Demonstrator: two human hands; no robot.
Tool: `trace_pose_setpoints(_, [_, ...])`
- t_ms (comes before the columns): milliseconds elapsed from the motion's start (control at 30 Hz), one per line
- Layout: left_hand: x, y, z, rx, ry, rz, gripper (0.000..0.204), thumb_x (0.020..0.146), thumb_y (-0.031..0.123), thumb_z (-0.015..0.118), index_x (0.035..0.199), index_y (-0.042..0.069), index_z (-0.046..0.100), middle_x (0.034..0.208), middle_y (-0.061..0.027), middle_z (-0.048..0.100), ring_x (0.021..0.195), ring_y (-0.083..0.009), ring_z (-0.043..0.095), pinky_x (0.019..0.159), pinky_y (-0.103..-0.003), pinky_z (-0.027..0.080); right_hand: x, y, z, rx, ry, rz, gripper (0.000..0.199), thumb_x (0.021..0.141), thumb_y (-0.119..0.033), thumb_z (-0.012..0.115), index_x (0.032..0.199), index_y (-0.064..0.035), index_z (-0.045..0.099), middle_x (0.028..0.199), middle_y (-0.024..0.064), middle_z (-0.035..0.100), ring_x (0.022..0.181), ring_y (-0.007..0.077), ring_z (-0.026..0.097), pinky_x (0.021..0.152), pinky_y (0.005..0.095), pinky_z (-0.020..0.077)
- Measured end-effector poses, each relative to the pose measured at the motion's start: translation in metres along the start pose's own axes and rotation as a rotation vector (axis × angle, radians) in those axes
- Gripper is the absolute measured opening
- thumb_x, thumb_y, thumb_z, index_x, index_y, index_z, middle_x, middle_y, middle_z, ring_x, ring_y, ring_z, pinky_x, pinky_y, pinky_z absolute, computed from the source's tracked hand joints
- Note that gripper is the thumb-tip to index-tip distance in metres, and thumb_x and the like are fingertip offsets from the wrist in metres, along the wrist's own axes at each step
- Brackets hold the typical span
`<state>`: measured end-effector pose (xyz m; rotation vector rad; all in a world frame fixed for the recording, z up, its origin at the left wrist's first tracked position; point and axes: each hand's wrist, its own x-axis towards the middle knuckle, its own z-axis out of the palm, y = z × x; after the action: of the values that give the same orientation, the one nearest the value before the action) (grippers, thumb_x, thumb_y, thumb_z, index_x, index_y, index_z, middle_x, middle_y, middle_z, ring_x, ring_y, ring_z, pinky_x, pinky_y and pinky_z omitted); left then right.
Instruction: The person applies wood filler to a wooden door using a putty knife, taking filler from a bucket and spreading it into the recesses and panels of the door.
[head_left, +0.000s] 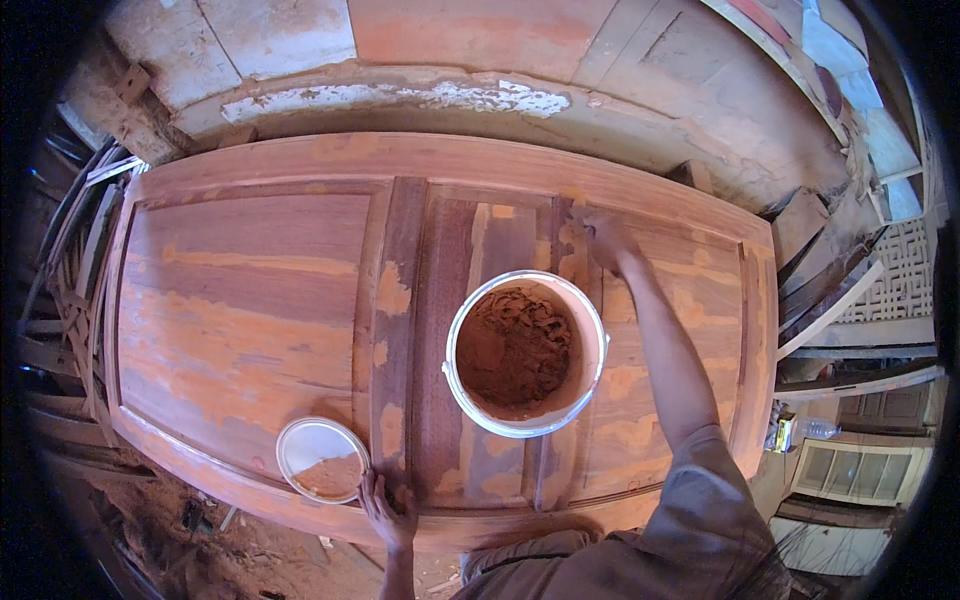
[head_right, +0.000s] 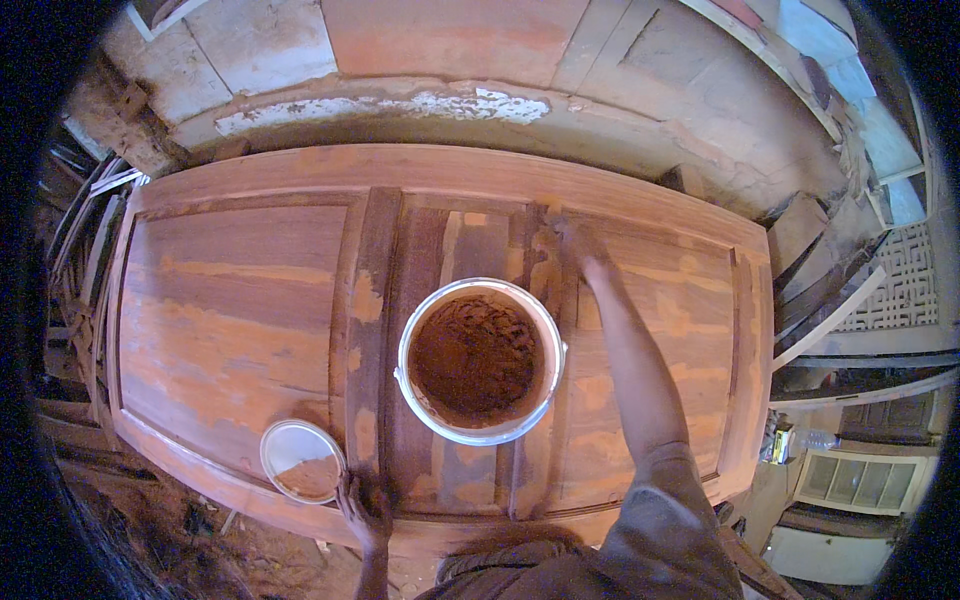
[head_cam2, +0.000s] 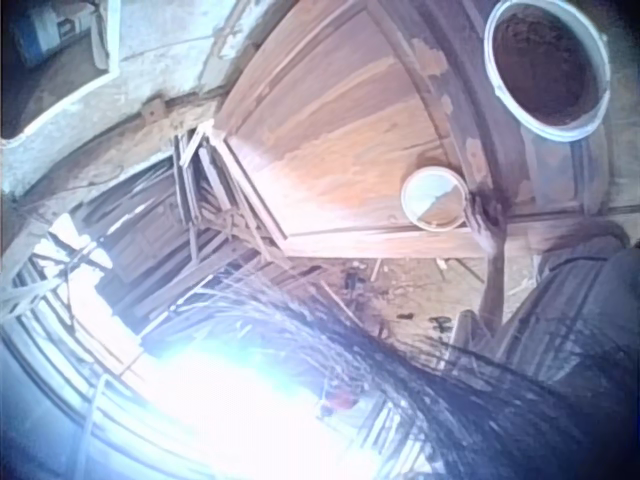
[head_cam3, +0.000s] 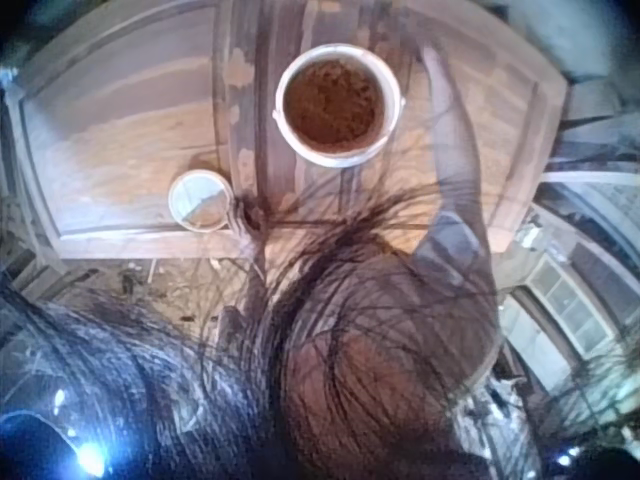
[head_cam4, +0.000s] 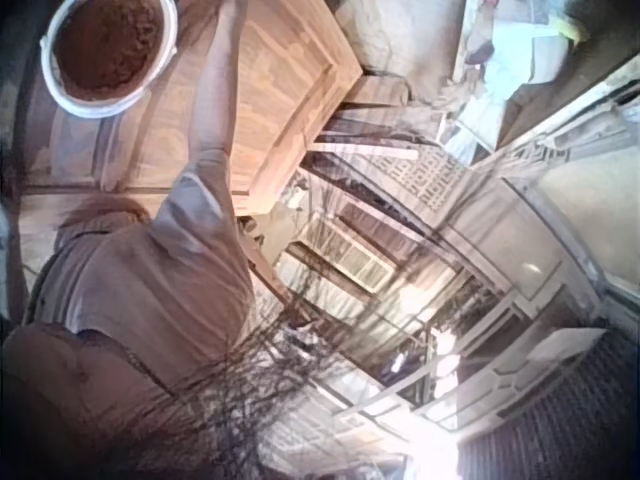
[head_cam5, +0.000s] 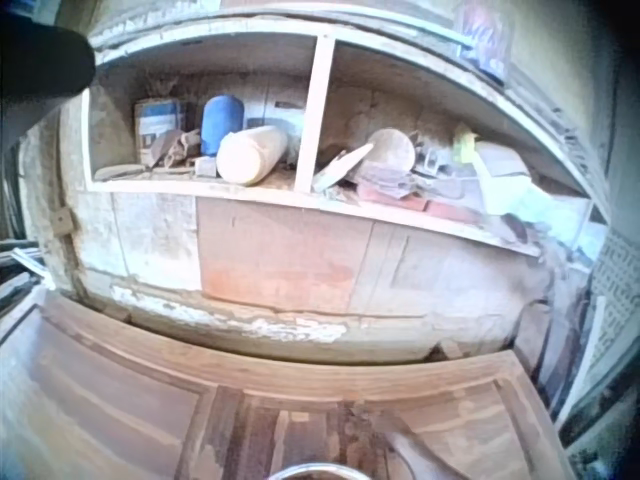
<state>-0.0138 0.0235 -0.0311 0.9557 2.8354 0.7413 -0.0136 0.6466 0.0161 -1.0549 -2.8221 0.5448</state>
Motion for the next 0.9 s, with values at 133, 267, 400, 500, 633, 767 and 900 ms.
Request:
trace_pose_setpoints(133, [0.004, 0.003, -0.002, -0.011, 0.007, -0.007, 0.055, 0.087, 0.027, 0.067, 0.131, 0.0, 0.048, 0.138, -0.0246, 0.05, 0.132, -0.0423, 0.045, 0.112, -0.059, 0.031, 0.02, -0.006, -0.029, 0.034, -0.135, 0.123, 0.03, 0.097, -0.02, 0.045, 0.111, -0.0044, 0.065, 0.091, 0.0269, 0.067, 0.081, 0.0436, 0.066, 0.072, 0.0511, 0.0526])
trace_pose_setpoints(267, [0.001, -0.002, 0.001, -0.027, 0.009, -0.007, 0.053, 0.088, 0.027, 0.066, 0.131, 0.0, 0.049, 0.139, -0.0241, 0.05, 0.132, -0.0425, 0.044, 0.112, -0.058, 0.031, 0.007, -0.002, 0.015, 0.151, 0.007, 0.248, 0.031, 0.098, -0.022, 0.044, 0.112, -0.0036, 0.065, 0.097, 0.0266, 0.067, 0.087, 0.0427, 0.067, 0.078, 0.0511, 0.0524])
trace_pose_setpoints(400, [0.0, 0.0, -0.002, 0.027, -0.008, -0.024, 0.052, 0.088, 0.027, 0.066, 0.13, 0.0, 0.05, 0.138, -0.0238, 0.05, 0.131, -0.0425, 0.045, 0.112, -0.057, 0.032, -0.016, -0.009, 0.011, 0.05, 0.06, -0.047, 0.032, 0.098, -0.02, 0.044, 0.115, -0.0014, 0.063, 0.103, 0.0272, 0.066, 0.095, 0.0442, 0.064, 0.084, 0.0503, 0.0513])
trace_pose_setpoints(500, [0.002, 0.003, -0.002, 0.022, 0.033, -0.005, 0.052, 0.088, 0.027, 0.066, 0.13, 0.0, 0.051, 0.138, -0.0237, 0.051, 0.131, -0.0423, 0.046, 0.111, -0.057, 0.033, 0.007, 0.005, -0.014, 0.156, -0.221, 0.191, 0.033, 0.097, -0.019, 0.045, 0.12, -0.002, 0.061, 0.102, 0.0272, 0.066, 0.098, 0.0441, 0.063, 0.085, 0.0506, 0.0509])
trace_pose_setpoints(633, [0.003, 0.002, 0.0, 0.015, 0.02, -0.006, 0.052, 0.088, 0.027, 0.066, 0.13, -0.001, 0.051, 0.138, -0.0232, 0.051, 0.13, -0.0422, 0.046, 0.111, -0.058, 0.033, 0.021, 0.01, 0.024, 0.067, 0.114, 0.047, 0.03, 0.096, -0.018, 0.046, 0.116, -0.0026, 0.062, 0.1, 0.0258, 0.067, 0.094, 0.0435, 0.065, 0.083, 0.0506, 0.0518])
trace_pose_setpoints(767, [0.004, 0.004, 0.001, 0.018, 0.02, 0.0, 0.052, 0.088, 0.027, 0.066, 0.129, -0.001, 0.051, 0.137, -0.0229, 0.051, 0.13, -0.0425, 0.046, 0.11, -0.058, 0.034, 0.001, 0.007, 0.056, -0.058, 0.109, 0.164, 0.029, 0.094, -0.018, 0.049, 0.112, -0.0027, 0.064, 0.095, 0.0261, 0.068, 0.088, 0.0437, 0.065, 0.08, 0.0504, 0.0526])
trace_pose_setpoints(900, [0.003, 0.002, 0.0, 0.019, 0.011, -0.015, 0.052, 0.088, 0.028, 0.066, 0.129, -0.001, 0.05, 0.137, -0.0235, 0.051, 0.13, -0.0431, 0.046, 0.11, -0.058, 0.033, 0.003, 0.012, 0.023, -0.236, -0.159, -0.027, 0.034, 0.094, -0.018, 0.049, 0.123, -0.0068, 0.063, 0.088, 0.0268, 0.068, 0.076, 0.04, 0.068, 0.071, 0.0476, 0.055])
